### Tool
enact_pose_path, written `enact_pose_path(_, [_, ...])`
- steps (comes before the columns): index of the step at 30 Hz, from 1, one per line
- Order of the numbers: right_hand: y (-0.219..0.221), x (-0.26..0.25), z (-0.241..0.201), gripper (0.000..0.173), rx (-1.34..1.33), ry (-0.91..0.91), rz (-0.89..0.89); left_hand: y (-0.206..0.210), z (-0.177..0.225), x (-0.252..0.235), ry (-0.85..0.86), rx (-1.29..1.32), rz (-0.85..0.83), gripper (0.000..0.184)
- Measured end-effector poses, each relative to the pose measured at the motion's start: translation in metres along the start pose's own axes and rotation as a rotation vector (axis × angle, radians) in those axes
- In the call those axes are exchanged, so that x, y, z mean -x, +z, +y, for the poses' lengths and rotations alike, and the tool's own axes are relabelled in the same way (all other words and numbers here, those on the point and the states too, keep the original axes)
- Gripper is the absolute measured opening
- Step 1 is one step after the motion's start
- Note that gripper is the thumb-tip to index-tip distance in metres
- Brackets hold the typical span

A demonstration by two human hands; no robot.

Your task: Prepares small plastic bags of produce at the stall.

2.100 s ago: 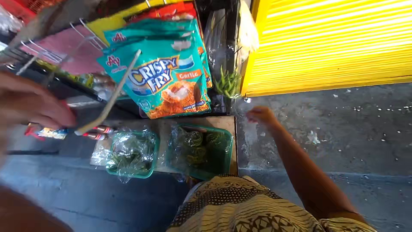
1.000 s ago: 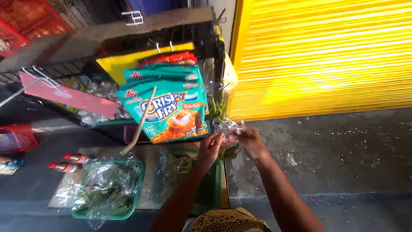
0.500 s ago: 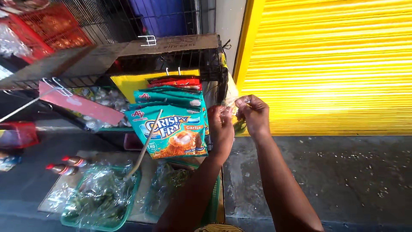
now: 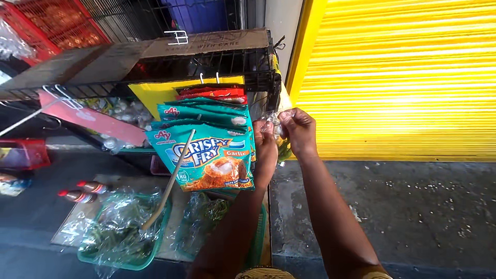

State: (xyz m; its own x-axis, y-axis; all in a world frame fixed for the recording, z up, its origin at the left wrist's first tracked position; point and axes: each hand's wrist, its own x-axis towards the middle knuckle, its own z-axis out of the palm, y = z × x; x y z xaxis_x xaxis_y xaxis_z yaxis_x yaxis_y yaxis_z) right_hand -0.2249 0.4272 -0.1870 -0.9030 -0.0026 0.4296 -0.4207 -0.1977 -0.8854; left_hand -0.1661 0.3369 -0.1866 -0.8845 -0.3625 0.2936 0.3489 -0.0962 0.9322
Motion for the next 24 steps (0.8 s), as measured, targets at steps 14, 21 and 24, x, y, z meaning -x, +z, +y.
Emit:
enact_pose_path(14, [-0.034,0.026,0.043,0.022,0.186,0.207,0.410,-0.127,-0.082,0.025,-0.072,-0.722,-0.061,0.033])
enact_pose_path(21, [-0.016,0.189,0.120,0.023,0.381,0.361,0.007,-0.244,-0.081,0.079,-0.615,-0.890,-0.153,0.035])
enact_pose_path(24, [0.034,0.217,0.154,0.029,0.546,0.703,-0.570,-0.282,-0.075,0.112,-0.755,-1.036,-0.127,0.036])
